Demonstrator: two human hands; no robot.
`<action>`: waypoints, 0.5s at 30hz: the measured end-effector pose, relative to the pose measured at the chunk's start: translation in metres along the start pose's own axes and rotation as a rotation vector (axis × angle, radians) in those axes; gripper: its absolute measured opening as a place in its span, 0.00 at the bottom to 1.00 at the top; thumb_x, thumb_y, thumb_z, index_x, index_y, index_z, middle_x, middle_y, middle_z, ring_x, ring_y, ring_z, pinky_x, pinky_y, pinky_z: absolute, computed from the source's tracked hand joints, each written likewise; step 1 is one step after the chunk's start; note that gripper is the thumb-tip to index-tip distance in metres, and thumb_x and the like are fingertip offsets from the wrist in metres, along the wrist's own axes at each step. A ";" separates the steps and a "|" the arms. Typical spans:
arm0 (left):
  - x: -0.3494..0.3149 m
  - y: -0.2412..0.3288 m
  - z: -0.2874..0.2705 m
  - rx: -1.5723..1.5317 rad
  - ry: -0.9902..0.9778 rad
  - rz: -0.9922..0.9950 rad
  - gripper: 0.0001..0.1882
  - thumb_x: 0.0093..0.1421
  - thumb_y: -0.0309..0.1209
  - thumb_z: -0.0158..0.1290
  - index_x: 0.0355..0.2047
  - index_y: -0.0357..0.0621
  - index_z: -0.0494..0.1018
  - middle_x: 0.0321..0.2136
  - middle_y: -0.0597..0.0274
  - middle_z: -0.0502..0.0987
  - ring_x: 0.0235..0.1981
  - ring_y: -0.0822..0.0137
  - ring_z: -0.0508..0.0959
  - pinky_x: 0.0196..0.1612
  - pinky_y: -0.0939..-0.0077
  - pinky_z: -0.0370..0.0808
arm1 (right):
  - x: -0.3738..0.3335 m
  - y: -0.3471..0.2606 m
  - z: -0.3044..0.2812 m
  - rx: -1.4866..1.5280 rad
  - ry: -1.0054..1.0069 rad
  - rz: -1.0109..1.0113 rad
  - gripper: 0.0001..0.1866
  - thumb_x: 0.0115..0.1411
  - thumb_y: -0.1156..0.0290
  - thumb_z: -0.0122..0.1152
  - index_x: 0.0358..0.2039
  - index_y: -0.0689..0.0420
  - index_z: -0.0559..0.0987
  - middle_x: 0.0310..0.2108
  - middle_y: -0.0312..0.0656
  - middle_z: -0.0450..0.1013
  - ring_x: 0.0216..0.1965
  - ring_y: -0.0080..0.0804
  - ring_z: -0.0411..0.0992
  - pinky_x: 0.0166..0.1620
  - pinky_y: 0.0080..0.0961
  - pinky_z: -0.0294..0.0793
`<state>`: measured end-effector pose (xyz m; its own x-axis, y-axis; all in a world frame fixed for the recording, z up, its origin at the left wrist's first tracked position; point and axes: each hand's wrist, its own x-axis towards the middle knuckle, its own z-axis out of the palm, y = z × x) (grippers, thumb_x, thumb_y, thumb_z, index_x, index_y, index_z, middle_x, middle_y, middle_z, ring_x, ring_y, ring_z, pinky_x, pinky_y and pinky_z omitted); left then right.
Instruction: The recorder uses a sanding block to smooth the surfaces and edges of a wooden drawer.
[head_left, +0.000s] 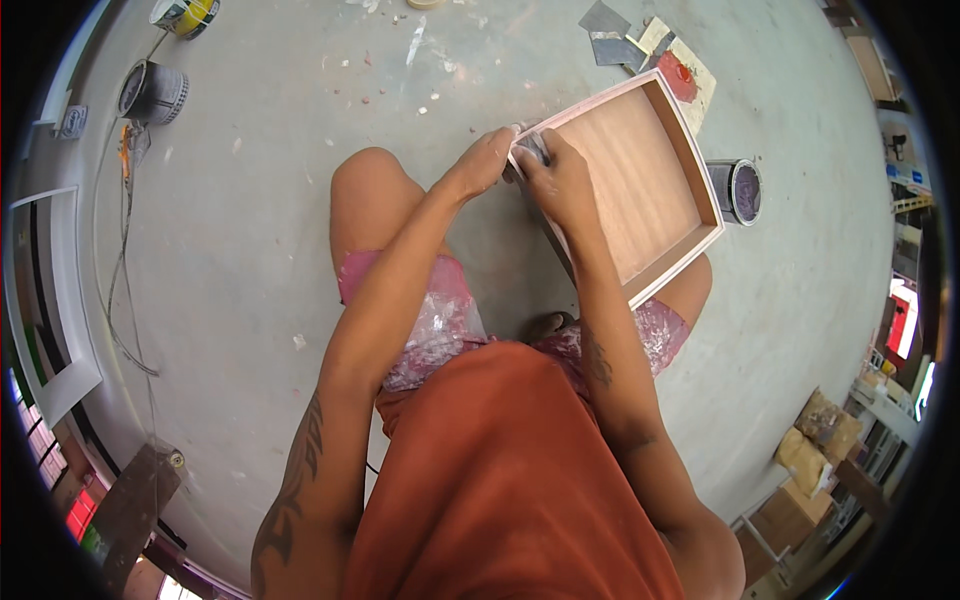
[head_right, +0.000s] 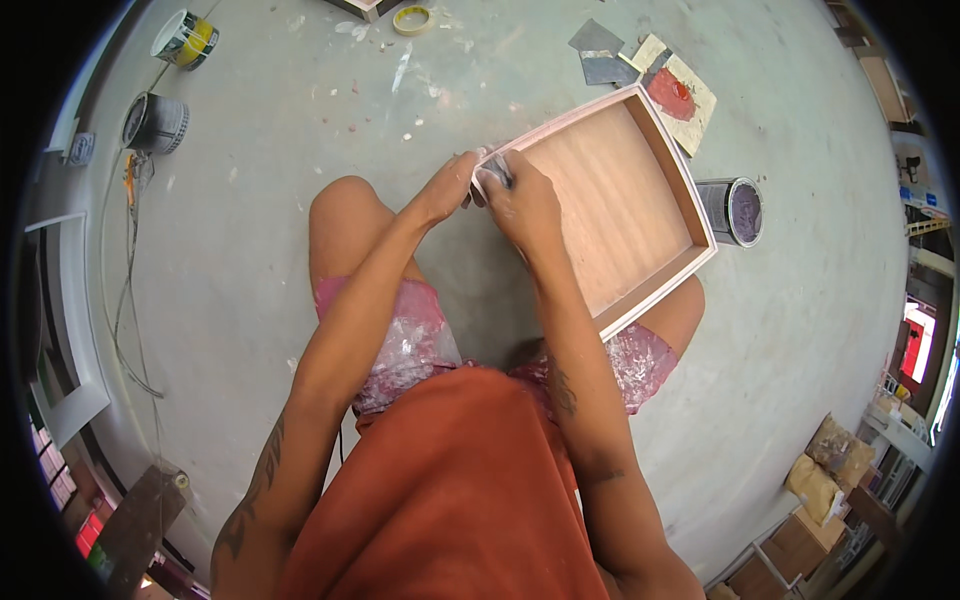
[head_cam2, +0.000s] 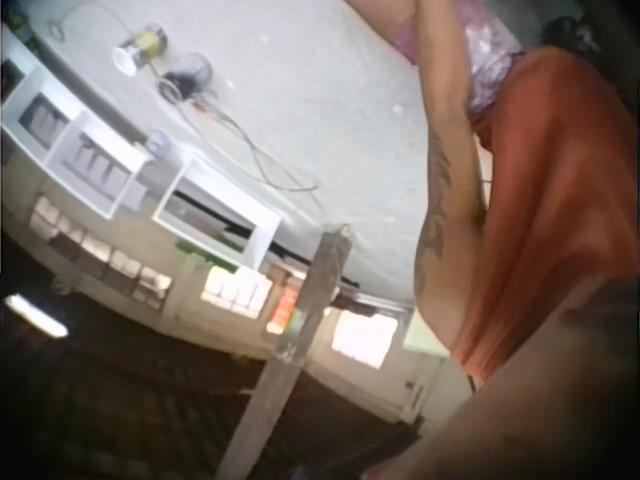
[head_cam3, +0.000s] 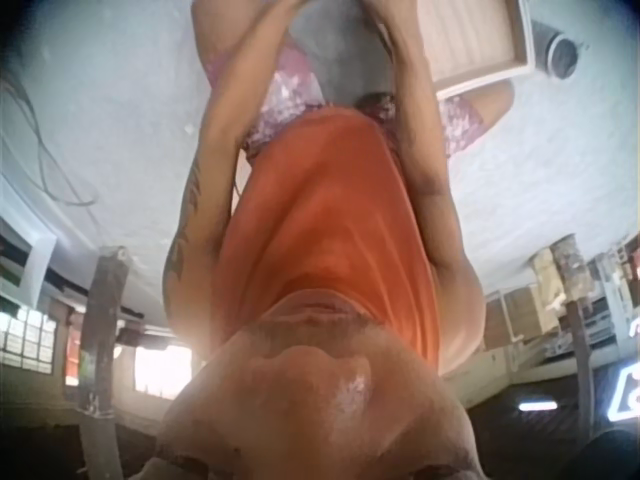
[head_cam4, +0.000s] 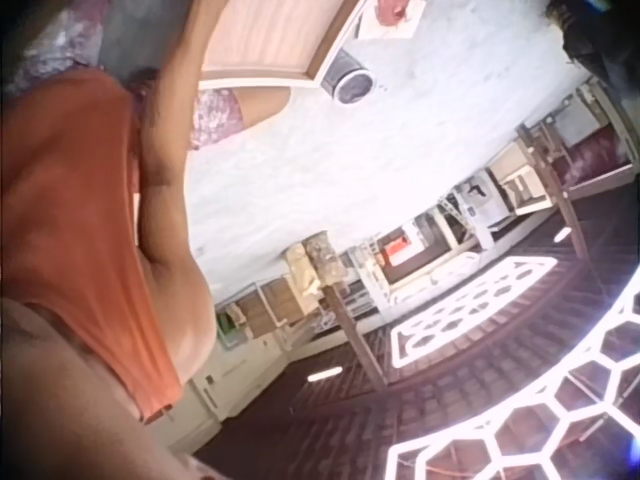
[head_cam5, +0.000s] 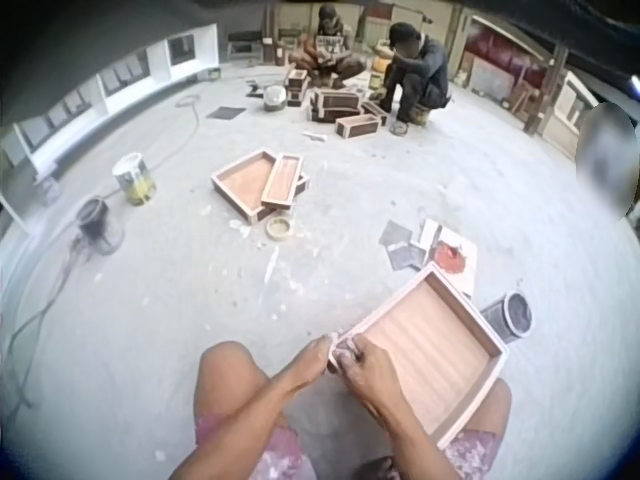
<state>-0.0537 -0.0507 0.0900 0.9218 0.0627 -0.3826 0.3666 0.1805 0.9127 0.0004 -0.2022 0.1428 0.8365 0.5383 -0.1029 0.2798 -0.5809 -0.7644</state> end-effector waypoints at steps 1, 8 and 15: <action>0.001 -0.001 0.000 0.003 0.001 0.001 0.31 0.76 0.44 0.30 0.64 0.40 0.75 0.37 0.61 0.79 0.34 0.69 0.75 0.36 0.72 0.74 | -0.001 0.000 -0.003 0.031 -0.007 -0.011 0.16 0.63 0.63 0.65 0.41 0.64 0.82 0.31 0.56 0.81 0.34 0.49 0.81 0.43 0.40 0.77; 0.012 -0.021 -0.006 0.005 0.055 0.033 0.32 0.75 0.47 0.32 0.55 0.37 0.79 0.28 0.61 0.79 0.25 0.69 0.77 0.27 0.74 0.70 | 0.009 -0.007 0.004 0.036 -0.023 0.055 0.15 0.63 0.64 0.64 0.41 0.65 0.83 0.30 0.53 0.81 0.33 0.42 0.81 0.42 0.37 0.77; 0.011 -0.021 -0.003 -0.022 0.106 0.048 0.31 0.76 0.47 0.32 0.57 0.37 0.78 0.26 0.62 0.78 0.24 0.69 0.76 0.27 0.74 0.70 | 0.004 -0.003 0.002 0.130 -0.038 0.045 0.16 0.63 0.64 0.64 0.43 0.65 0.83 0.31 0.52 0.81 0.33 0.41 0.80 0.42 0.37 0.77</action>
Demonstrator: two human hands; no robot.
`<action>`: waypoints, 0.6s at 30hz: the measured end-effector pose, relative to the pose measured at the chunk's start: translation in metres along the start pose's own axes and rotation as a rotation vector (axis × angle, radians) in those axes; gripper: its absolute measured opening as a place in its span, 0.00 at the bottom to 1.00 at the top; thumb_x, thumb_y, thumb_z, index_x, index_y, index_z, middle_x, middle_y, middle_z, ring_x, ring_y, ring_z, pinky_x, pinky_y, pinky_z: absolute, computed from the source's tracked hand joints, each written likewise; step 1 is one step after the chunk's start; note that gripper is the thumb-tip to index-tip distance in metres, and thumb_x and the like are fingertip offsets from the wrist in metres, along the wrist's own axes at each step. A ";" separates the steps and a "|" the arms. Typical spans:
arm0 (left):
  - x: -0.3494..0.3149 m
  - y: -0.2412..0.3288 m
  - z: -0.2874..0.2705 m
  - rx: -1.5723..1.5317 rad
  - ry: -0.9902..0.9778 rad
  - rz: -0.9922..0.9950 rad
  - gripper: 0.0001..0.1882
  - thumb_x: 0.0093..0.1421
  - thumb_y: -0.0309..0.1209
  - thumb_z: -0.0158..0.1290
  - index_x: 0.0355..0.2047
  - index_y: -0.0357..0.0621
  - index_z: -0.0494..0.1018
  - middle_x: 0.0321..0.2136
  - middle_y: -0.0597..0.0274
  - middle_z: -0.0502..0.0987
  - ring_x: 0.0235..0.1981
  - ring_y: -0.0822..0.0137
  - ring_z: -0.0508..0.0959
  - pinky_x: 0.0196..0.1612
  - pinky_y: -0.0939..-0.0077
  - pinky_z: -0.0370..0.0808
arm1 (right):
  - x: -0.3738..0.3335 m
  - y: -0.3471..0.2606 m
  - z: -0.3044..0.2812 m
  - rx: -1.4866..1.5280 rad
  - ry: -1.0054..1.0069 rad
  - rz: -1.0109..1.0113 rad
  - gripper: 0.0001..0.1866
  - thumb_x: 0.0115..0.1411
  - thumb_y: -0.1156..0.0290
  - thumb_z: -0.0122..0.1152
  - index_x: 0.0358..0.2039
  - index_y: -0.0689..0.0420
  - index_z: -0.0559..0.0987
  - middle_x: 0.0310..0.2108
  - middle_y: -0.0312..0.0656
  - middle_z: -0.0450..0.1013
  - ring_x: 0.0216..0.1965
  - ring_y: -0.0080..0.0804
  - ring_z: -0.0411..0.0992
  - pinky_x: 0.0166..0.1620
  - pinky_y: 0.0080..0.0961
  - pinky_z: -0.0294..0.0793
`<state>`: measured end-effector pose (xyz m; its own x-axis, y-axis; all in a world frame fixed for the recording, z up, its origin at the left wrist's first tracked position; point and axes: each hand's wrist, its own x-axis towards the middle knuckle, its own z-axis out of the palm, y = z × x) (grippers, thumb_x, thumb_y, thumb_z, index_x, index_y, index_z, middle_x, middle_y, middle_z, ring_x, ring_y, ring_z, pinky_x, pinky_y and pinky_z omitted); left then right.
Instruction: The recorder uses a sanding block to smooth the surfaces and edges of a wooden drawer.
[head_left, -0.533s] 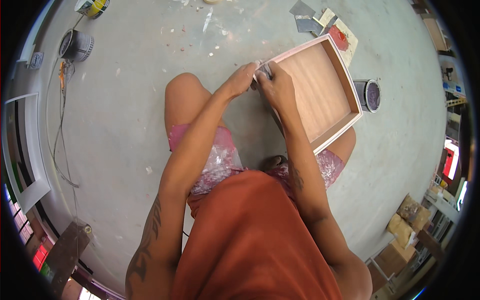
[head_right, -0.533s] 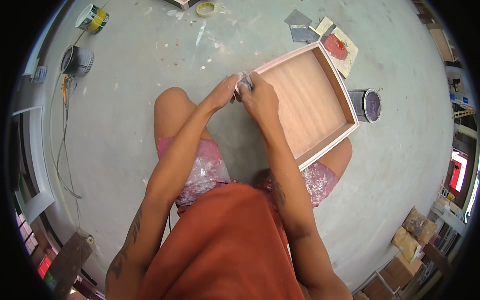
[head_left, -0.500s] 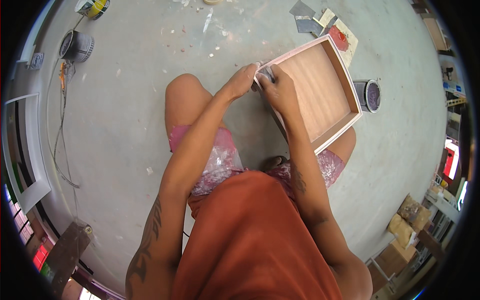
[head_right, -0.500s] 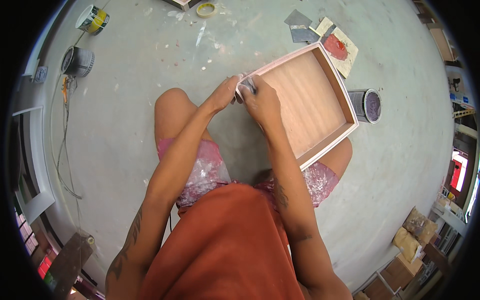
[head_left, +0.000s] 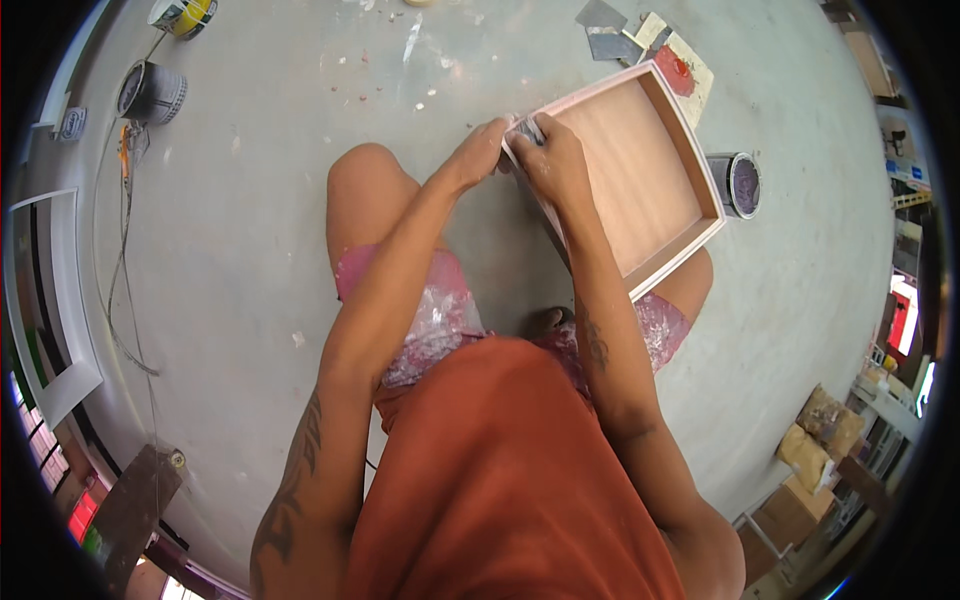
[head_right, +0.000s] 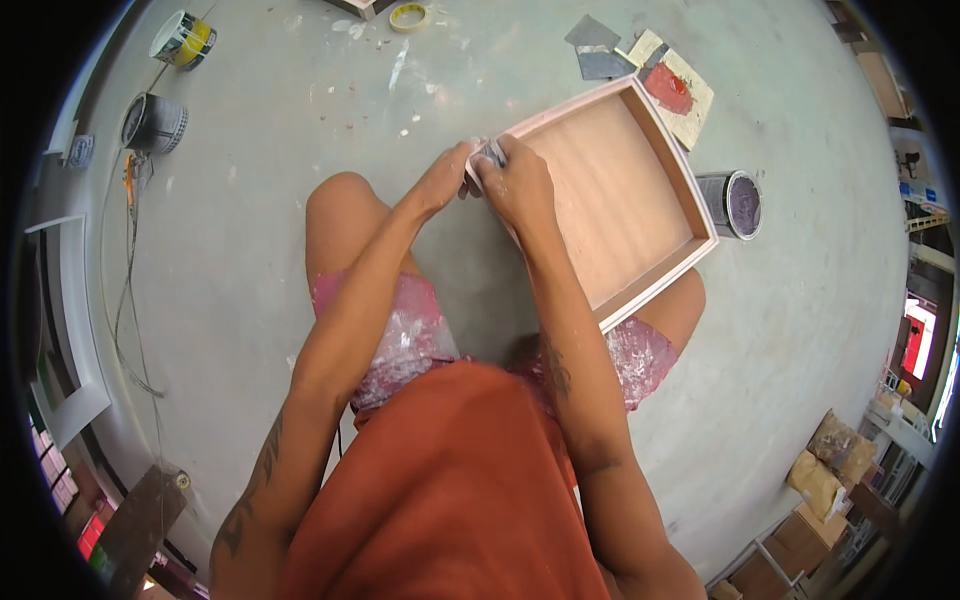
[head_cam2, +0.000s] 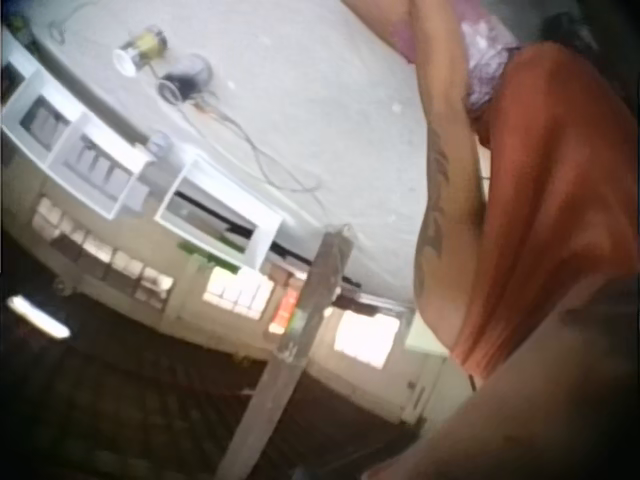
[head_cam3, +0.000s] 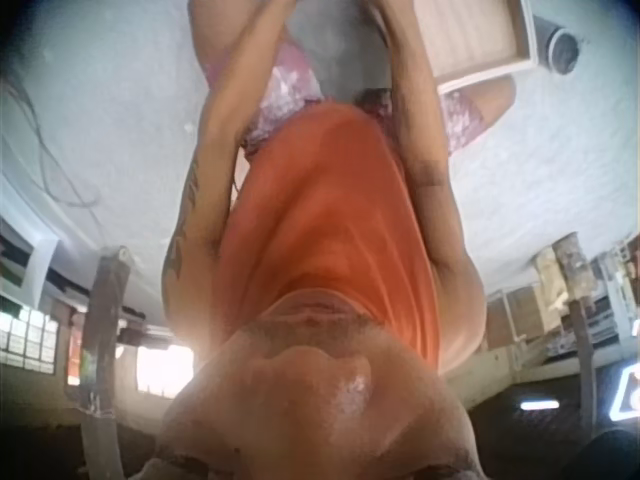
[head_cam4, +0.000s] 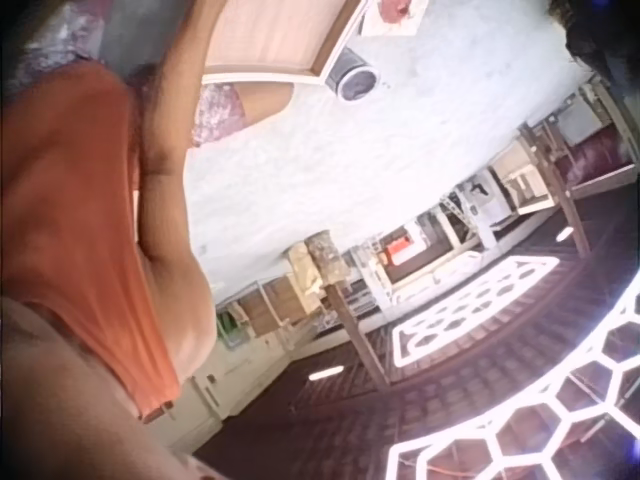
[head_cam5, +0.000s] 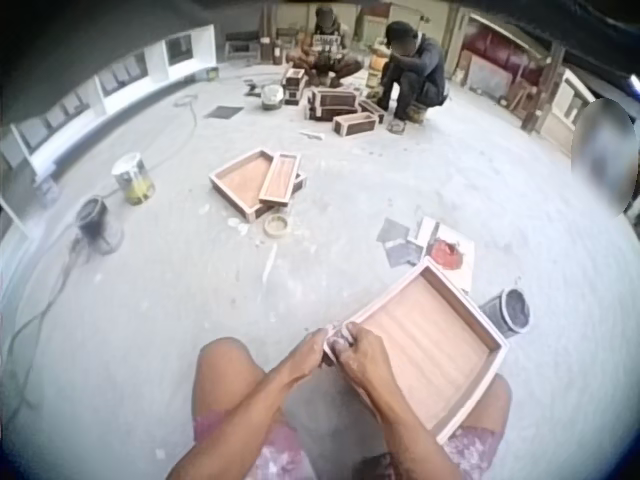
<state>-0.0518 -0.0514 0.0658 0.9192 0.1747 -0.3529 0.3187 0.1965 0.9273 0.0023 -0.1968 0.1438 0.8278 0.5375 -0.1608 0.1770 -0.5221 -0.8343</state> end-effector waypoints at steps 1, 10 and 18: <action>0.004 0.004 -0.003 0.034 -0.032 -0.020 0.32 0.76 0.47 0.32 0.60 0.37 0.77 0.26 0.63 0.77 0.24 0.70 0.76 0.27 0.74 0.70 | 0.002 0.002 0.000 0.009 -0.017 0.025 0.16 0.63 0.64 0.64 0.43 0.65 0.83 0.31 0.52 0.81 0.33 0.40 0.80 0.43 0.37 0.77; 0.003 0.000 -0.002 0.006 -0.021 -0.029 0.32 0.76 0.49 0.33 0.52 0.35 0.79 0.26 0.61 0.78 0.24 0.69 0.77 0.27 0.73 0.70 | 0.010 -0.004 -0.004 -0.121 -0.045 0.027 0.17 0.61 0.65 0.66 0.45 0.63 0.84 0.37 0.55 0.83 0.38 0.47 0.82 0.47 0.36 0.78; -0.002 0.008 0.006 0.003 -0.027 -0.009 0.31 0.76 0.49 0.33 0.45 0.36 0.79 0.27 0.59 0.80 0.25 0.68 0.78 0.28 0.72 0.71 | 0.013 0.001 -0.003 -0.076 0.005 -0.060 0.14 0.62 0.61 0.66 0.42 0.58 0.83 0.34 0.57 0.82 0.39 0.61 0.80 0.43 0.48 0.77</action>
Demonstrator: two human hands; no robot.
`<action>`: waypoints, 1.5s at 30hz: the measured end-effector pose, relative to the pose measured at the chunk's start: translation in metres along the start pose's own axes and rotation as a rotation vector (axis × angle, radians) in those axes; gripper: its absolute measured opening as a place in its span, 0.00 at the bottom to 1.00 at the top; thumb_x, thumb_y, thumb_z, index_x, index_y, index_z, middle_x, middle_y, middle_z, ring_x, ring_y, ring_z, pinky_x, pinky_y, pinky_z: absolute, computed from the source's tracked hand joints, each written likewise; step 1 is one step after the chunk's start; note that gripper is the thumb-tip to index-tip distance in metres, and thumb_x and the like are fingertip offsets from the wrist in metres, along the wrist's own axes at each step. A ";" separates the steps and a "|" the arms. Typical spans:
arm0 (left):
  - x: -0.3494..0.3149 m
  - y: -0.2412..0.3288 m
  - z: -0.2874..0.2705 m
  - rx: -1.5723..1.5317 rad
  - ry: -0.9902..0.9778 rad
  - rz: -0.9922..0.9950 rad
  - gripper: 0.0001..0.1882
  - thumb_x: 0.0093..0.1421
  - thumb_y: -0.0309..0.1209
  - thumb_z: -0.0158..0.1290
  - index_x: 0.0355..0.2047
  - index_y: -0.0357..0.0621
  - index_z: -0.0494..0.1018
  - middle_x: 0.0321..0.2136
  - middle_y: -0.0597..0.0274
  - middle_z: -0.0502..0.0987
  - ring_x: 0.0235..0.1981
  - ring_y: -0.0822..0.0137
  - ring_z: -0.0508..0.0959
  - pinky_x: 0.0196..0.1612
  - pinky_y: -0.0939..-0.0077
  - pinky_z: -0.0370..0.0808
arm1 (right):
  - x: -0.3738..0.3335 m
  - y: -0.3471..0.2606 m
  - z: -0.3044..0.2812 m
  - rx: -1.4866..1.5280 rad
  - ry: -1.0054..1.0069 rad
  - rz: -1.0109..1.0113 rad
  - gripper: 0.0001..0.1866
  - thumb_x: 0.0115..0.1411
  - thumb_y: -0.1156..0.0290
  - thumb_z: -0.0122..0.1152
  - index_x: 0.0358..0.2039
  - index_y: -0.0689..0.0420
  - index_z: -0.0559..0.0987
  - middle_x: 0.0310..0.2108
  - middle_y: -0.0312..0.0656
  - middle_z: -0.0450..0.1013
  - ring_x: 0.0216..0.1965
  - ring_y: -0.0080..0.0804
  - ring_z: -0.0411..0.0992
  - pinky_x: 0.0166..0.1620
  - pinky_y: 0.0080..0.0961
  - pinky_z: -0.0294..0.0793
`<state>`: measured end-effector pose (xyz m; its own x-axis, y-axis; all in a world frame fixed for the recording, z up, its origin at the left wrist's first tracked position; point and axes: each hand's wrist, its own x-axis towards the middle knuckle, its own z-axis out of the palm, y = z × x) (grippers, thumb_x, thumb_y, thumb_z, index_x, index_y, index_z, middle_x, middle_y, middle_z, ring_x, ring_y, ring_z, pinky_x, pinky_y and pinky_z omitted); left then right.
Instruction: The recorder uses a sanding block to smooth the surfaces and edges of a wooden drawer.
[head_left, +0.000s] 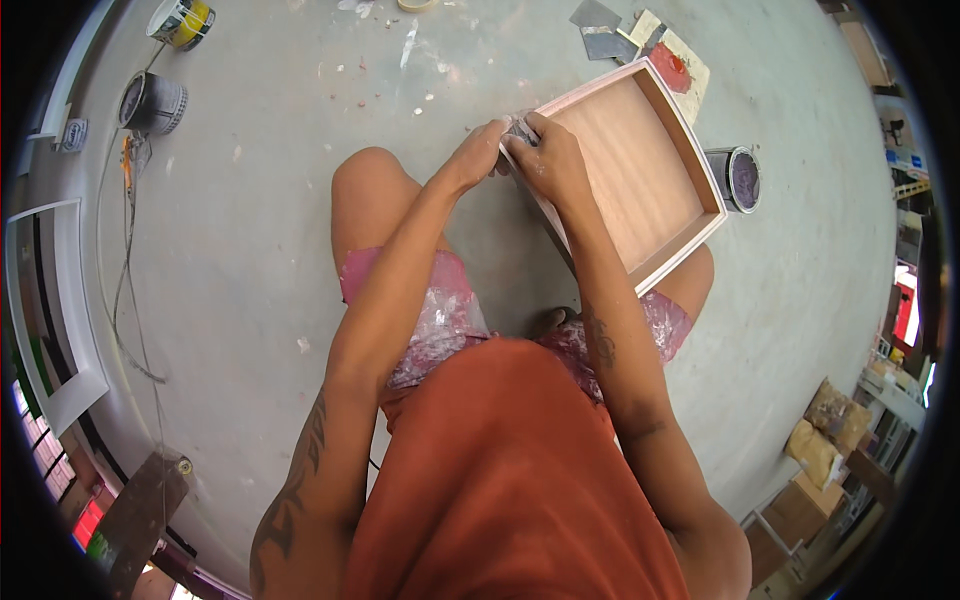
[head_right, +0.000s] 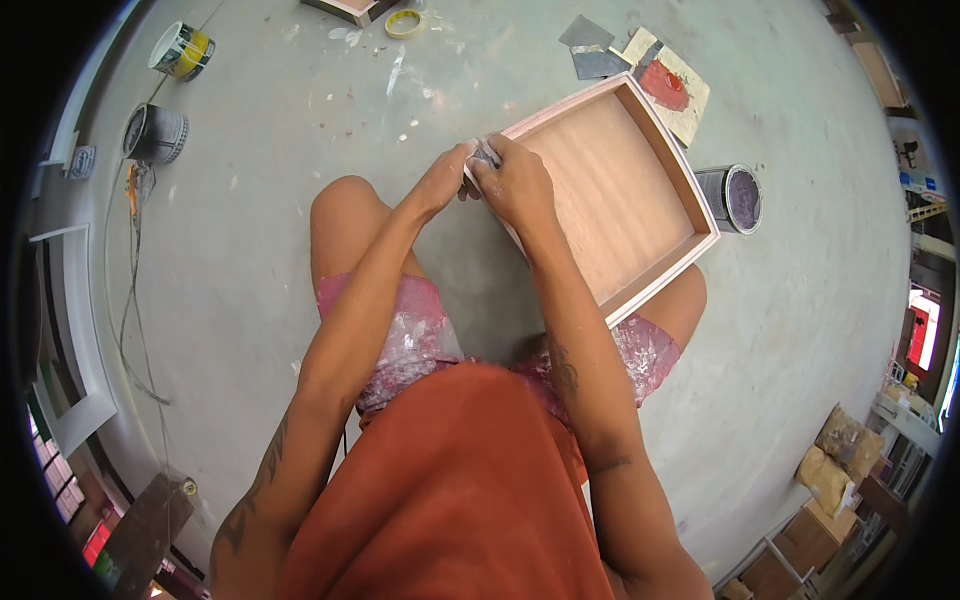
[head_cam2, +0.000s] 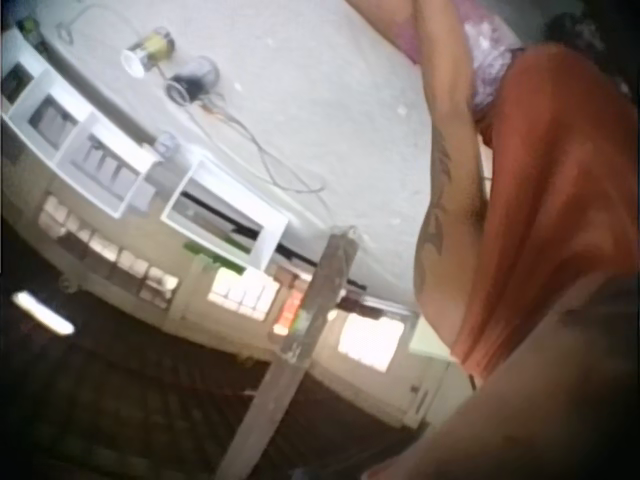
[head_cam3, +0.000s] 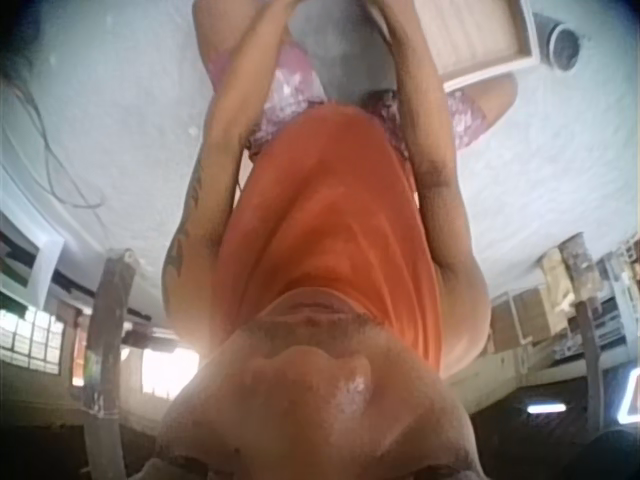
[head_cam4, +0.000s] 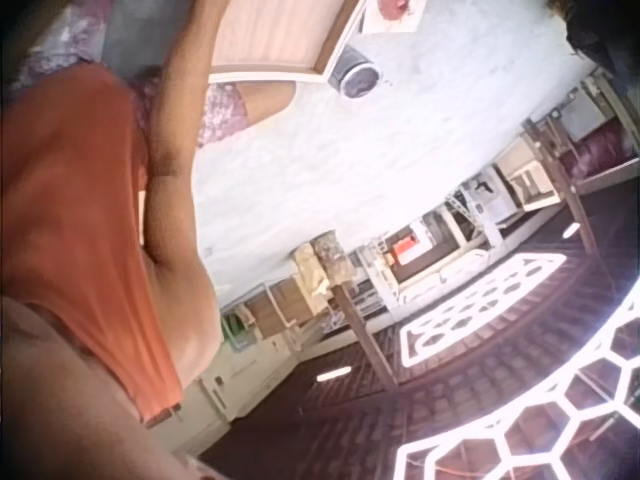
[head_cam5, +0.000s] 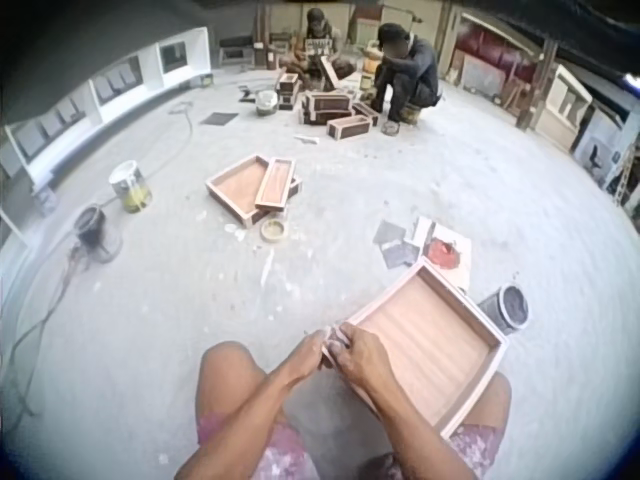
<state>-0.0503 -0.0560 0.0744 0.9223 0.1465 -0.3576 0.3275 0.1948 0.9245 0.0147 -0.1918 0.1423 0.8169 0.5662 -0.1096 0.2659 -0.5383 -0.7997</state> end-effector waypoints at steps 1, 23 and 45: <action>0.003 -0.002 -0.007 0.020 0.010 -0.007 0.31 0.76 0.50 0.33 0.45 0.36 0.79 0.27 0.58 0.80 0.25 0.67 0.78 0.29 0.72 0.71 | -0.003 -0.005 -0.002 -0.067 -0.031 0.007 0.15 0.62 0.60 0.65 0.42 0.58 0.83 0.34 0.57 0.81 0.40 0.62 0.79 0.43 0.48 0.77; -0.007 0.011 0.011 -0.017 0.068 0.013 0.28 0.75 0.47 0.32 0.32 0.39 0.75 0.24 0.59 0.77 0.23 0.67 0.74 0.28 0.70 0.71 | -0.026 0.010 -0.025 -0.203 -0.160 0.043 0.13 0.62 0.62 0.63 0.39 0.59 0.80 0.32 0.58 0.81 0.38 0.62 0.78 0.41 0.50 0.77; 0.002 0.008 0.005 0.043 0.015 -0.018 0.28 0.76 0.47 0.32 0.37 0.39 0.76 0.26 0.60 0.78 0.25 0.68 0.76 0.30 0.72 0.71 | -0.012 0.003 -0.014 -0.012 -0.023 0.032 0.14 0.62 0.62 0.65 0.38 0.62 0.83 0.29 0.56 0.79 0.33 0.54 0.78 0.40 0.43 0.76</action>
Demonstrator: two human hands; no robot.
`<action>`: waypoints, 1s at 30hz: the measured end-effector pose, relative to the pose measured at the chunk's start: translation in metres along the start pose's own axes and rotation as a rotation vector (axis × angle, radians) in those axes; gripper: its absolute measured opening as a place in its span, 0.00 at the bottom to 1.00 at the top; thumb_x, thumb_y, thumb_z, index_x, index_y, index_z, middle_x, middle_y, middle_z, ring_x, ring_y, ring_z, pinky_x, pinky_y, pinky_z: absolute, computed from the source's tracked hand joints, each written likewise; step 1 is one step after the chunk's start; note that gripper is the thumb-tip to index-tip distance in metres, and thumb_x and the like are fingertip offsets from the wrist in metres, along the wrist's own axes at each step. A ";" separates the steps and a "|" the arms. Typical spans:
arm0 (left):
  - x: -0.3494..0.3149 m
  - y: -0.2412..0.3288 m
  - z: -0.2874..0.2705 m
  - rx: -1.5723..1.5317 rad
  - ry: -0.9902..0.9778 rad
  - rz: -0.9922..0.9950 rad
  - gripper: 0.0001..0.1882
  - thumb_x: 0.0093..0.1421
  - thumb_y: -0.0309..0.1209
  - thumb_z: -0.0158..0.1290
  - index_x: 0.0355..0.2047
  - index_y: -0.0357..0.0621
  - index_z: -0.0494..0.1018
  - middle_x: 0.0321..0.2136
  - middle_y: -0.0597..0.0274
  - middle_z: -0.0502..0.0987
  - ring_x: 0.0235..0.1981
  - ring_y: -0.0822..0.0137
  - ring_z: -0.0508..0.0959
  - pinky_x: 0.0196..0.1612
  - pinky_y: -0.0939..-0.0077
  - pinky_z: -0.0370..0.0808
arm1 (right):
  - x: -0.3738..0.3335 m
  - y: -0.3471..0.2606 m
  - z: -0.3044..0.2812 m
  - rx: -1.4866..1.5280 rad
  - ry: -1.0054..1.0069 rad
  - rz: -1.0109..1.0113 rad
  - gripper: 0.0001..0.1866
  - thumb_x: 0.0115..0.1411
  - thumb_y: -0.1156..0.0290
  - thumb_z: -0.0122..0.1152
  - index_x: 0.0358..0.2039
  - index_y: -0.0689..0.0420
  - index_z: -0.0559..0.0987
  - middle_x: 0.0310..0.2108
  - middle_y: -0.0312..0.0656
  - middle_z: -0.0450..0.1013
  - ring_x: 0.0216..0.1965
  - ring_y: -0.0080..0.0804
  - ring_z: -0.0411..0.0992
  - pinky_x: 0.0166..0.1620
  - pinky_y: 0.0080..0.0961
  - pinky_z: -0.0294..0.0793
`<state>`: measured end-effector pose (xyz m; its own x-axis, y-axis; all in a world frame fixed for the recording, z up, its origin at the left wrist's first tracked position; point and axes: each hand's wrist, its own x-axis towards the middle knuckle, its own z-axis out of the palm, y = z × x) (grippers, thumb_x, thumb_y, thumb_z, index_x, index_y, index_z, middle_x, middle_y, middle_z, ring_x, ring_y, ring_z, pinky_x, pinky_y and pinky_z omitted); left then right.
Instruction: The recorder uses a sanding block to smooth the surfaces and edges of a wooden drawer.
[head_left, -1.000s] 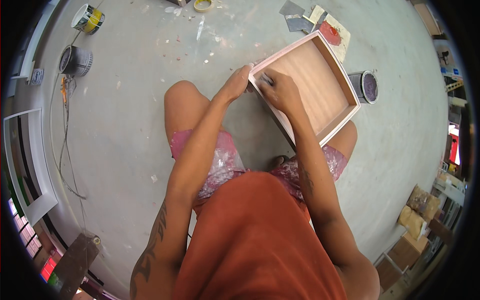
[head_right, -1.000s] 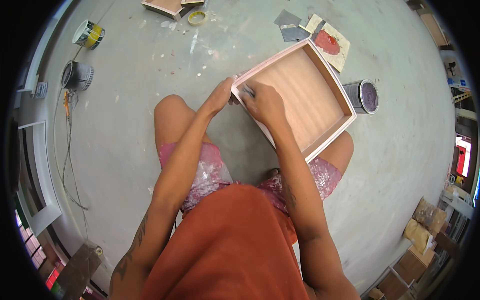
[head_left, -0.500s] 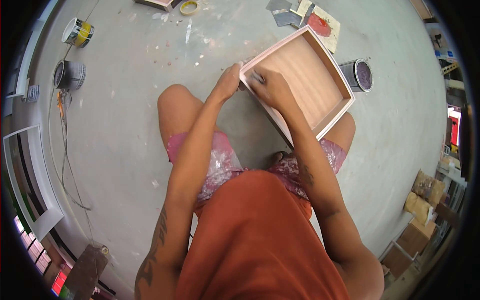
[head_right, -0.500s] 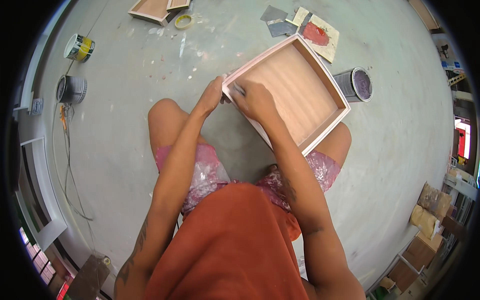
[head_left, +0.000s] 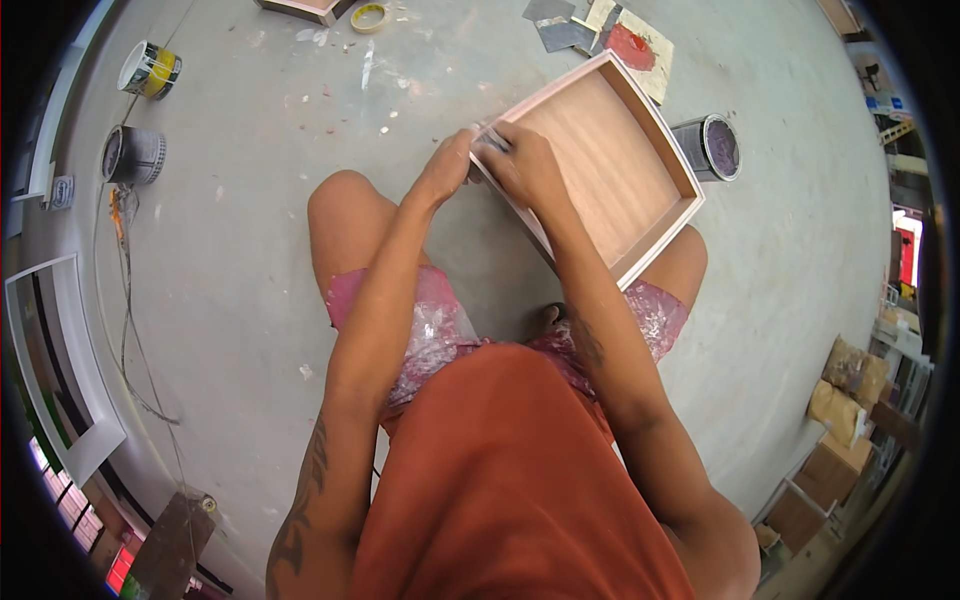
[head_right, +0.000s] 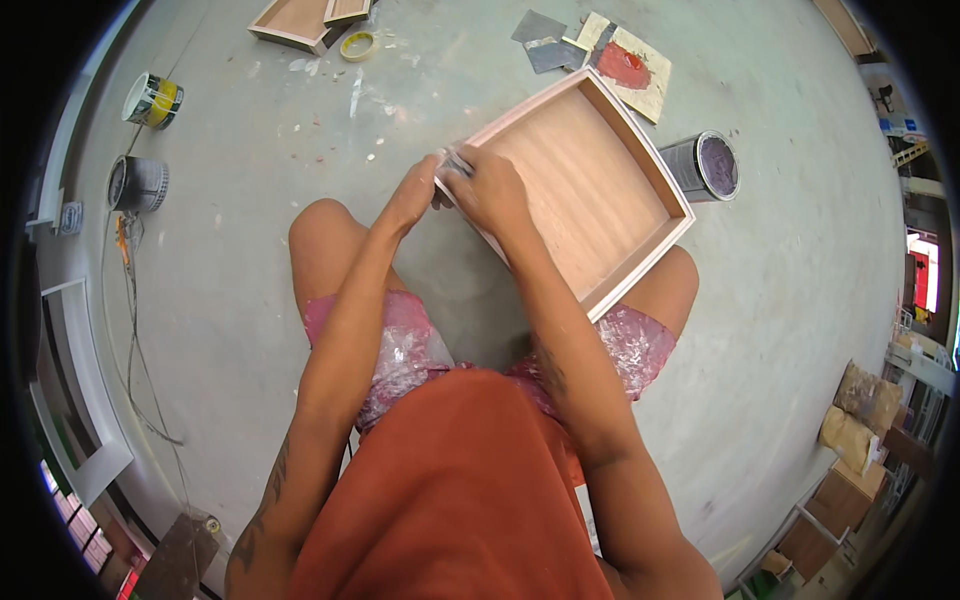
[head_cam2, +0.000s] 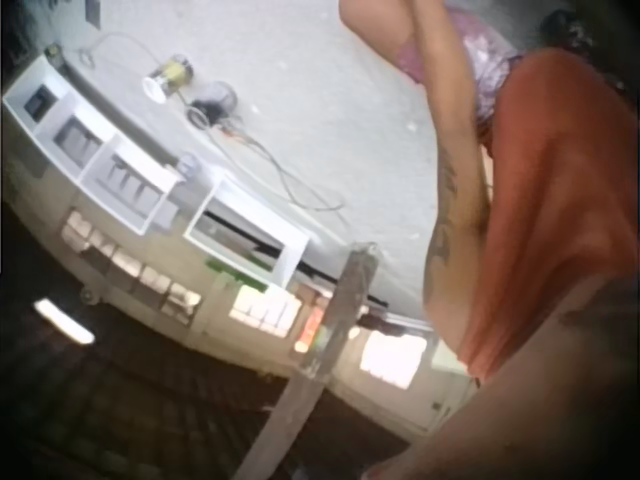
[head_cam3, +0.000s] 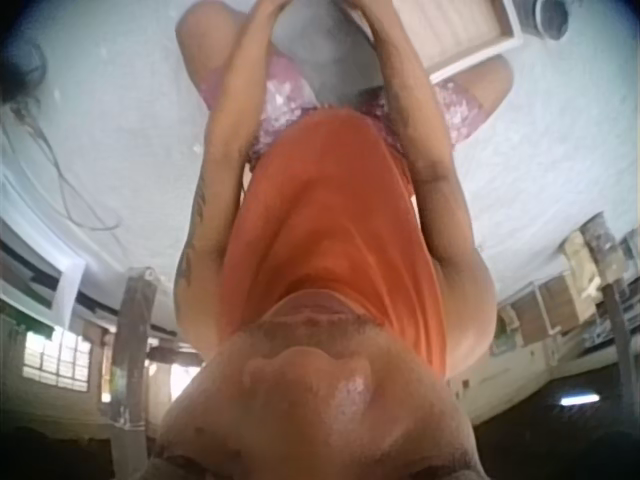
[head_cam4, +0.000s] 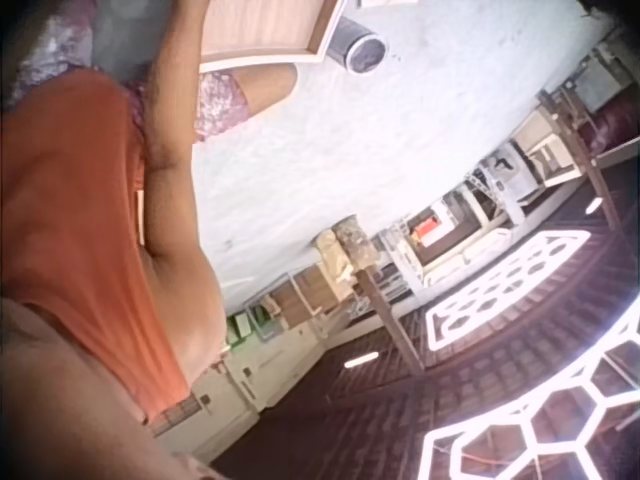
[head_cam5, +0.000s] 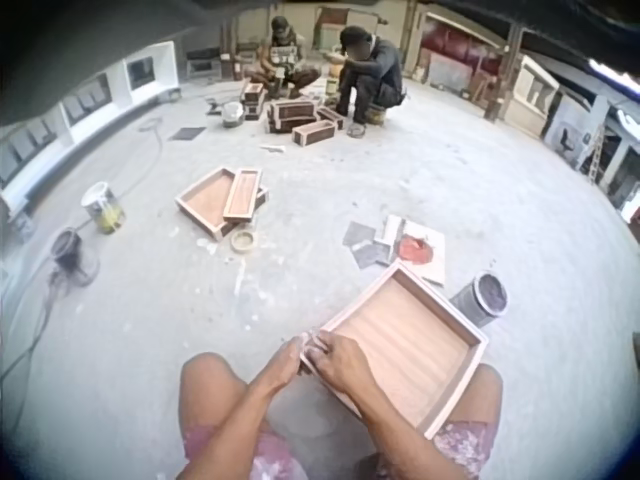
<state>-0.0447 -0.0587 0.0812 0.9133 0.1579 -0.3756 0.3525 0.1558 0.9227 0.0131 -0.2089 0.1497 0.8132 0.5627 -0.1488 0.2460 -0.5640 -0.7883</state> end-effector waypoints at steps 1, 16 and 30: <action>0.000 0.002 -0.004 -0.008 0.008 -0.011 0.29 0.76 0.47 0.32 0.37 0.39 0.76 0.26 0.60 0.78 0.24 0.68 0.75 0.30 0.72 0.71 | 0.011 -0.006 0.005 0.046 0.024 0.009 0.13 0.61 0.63 0.66 0.39 0.58 0.85 0.32 0.57 0.81 0.37 0.60 0.79 0.41 0.46 0.77; -0.003 0.004 -0.003 0.071 0.031 -0.026 0.30 0.77 0.49 0.31 0.41 0.38 0.77 0.25 0.59 0.79 0.25 0.68 0.77 0.30 0.72 0.71 | -0.022 0.016 -0.007 0.072 -0.081 0.194 0.18 0.60 0.61 0.68 0.38 0.67 0.86 0.29 0.57 0.82 0.32 0.44 0.82 0.40 0.38 0.78; 0.000 0.000 -0.001 0.040 -0.025 0.040 0.30 0.75 0.47 0.31 0.41 0.38 0.77 0.26 0.57 0.79 0.26 0.68 0.77 0.31 0.71 0.72 | -0.001 0.001 0.004 0.151 0.025 0.076 0.15 0.61 0.63 0.69 0.37 0.65 0.85 0.24 0.46 0.79 0.25 0.32 0.76 0.34 0.33 0.75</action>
<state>-0.0447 -0.0572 0.0811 0.9314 0.1390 -0.3364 0.3230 0.1104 0.9400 0.0102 -0.2080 0.1466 0.8400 0.5051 -0.1981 0.1023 -0.5060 -0.8564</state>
